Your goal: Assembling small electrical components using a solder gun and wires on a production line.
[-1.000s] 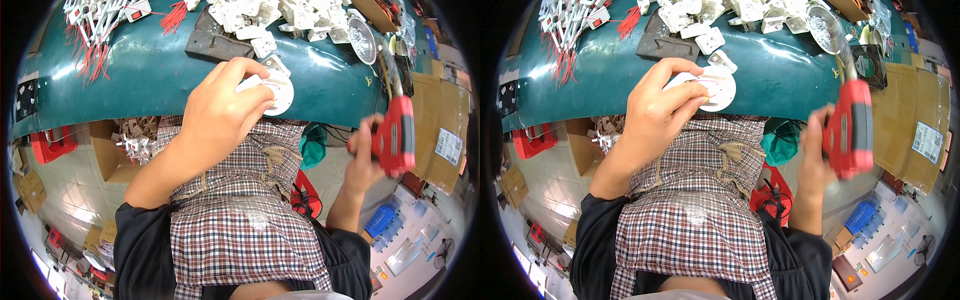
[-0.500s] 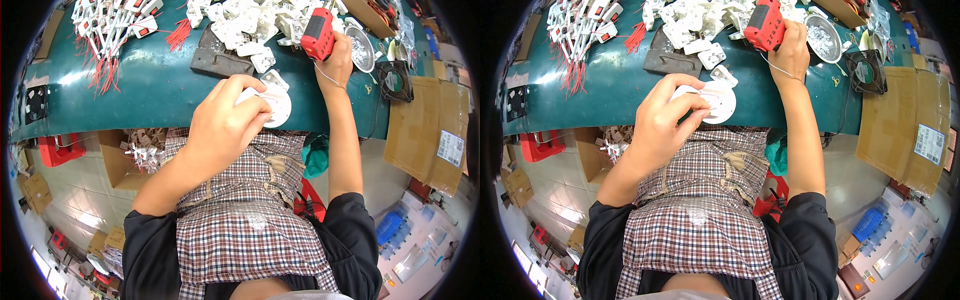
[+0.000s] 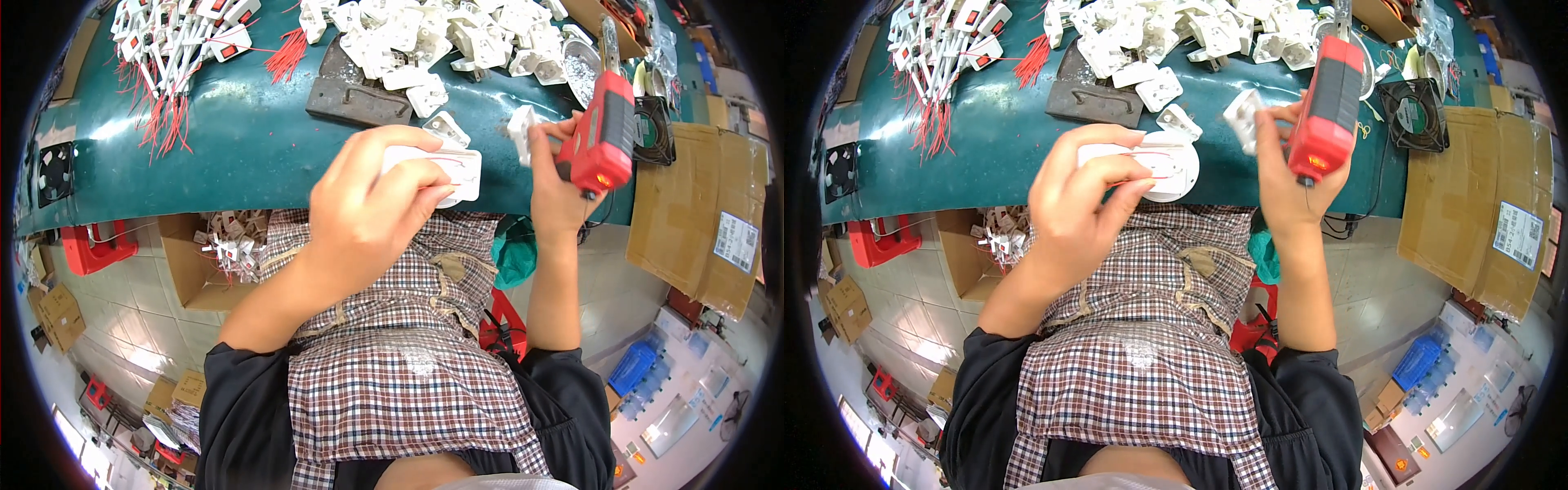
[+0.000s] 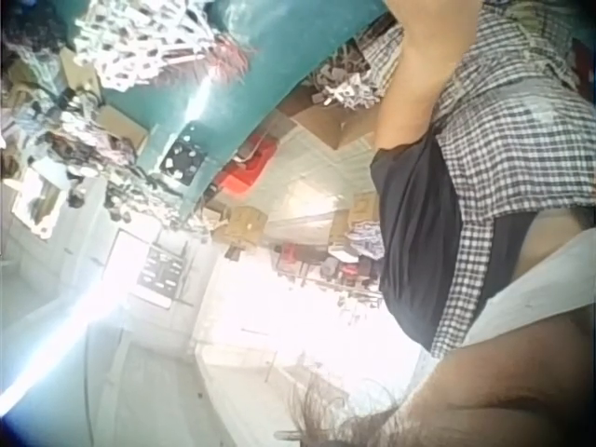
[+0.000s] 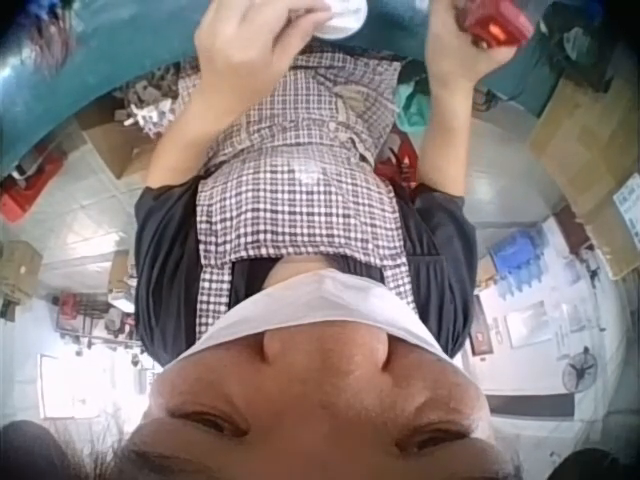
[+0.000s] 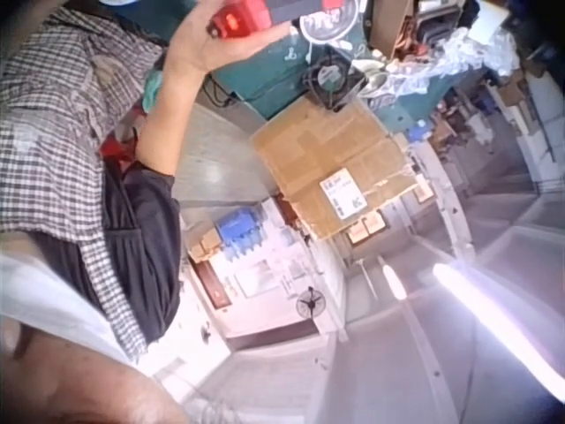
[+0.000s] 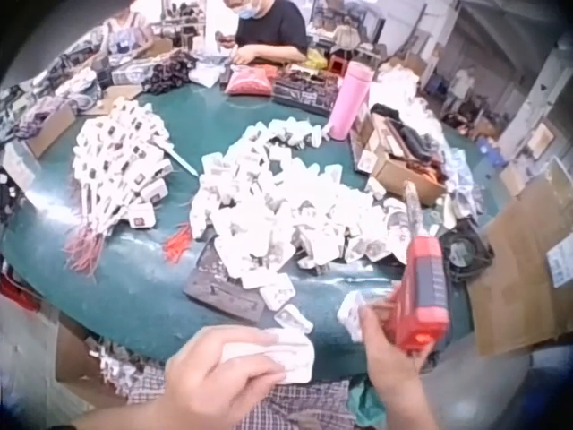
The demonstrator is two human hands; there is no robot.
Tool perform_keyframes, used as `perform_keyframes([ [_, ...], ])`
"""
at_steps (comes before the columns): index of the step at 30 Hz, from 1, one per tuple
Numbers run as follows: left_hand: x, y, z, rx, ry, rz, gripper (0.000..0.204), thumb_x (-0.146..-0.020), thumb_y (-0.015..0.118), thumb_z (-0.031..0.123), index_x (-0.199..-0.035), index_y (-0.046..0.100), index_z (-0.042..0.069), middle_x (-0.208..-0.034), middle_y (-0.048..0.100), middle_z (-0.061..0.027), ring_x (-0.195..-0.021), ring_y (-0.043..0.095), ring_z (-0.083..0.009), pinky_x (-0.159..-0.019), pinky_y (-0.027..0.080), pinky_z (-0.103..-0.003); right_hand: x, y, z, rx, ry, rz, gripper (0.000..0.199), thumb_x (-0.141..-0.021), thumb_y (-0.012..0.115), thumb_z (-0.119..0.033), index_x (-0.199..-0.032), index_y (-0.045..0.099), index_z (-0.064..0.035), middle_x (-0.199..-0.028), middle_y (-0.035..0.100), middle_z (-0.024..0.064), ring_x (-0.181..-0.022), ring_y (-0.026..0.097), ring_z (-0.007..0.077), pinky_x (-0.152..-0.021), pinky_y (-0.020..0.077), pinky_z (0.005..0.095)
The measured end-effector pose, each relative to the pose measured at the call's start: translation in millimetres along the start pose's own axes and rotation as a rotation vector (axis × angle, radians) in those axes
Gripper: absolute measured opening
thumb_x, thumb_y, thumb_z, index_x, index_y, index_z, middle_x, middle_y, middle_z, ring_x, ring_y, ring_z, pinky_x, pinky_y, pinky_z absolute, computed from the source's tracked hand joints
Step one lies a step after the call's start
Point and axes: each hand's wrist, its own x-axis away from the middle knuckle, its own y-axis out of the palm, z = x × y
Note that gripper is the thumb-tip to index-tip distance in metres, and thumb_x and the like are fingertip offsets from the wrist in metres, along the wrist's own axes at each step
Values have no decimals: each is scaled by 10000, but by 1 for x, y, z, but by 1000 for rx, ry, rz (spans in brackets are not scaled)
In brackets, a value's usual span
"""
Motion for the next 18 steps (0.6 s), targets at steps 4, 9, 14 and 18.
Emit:
perform_keyframes([
  [4, -3, -45, -1, 43, -143, 1, 135, -817, 781, 28, -890, 668, 43, -1094, 682, -134, -959, 678, -245, -774, 563, -348, 30, 5, -29, -97, 176, -143, 507, -859, 730, 112, -1306, 502, 39, -1071, 619, 78, -866, 697, 146, -721, 580, 274],
  [9, 29, -143, -21, -294, -357, -63, 122, -825, 756, -8, -899, 660, -3, -1152, 674, -158, -1031, 664, -257, -842, 533, -329, 40, 11, -18, 152, 31, -181, 516, -816, 773, 73, -1257, 508, 29, -1015, 626, 93, -816, 677, 159, -693, 548, 278],
  [14, 77, -214, -23, -688, -881, -356, 140, -807, 777, 44, -917, 693, 21, -1220, 663, -150, -1052, 659, -316, -879, 526, -346, 39, 17, -37, 374, -326, -216, 566, -796, 782, 86, -1278, 486, 51, -978, 628, 98, -755, 673, 149, -648, 546, 279],
  [18, 107, -222, -36, -1157, -512, -256, 147, -829, 777, 127, -945, 728, 50, -1235, 668, -146, -1004, 687, -319, -846, 538, -421, 41, 29, -52, 542, -418, -218, 701, -683, 799, 63, -1298, 464, 26, -1109, 569, 181, -976, 626, 325, -876, 503, 399],
])
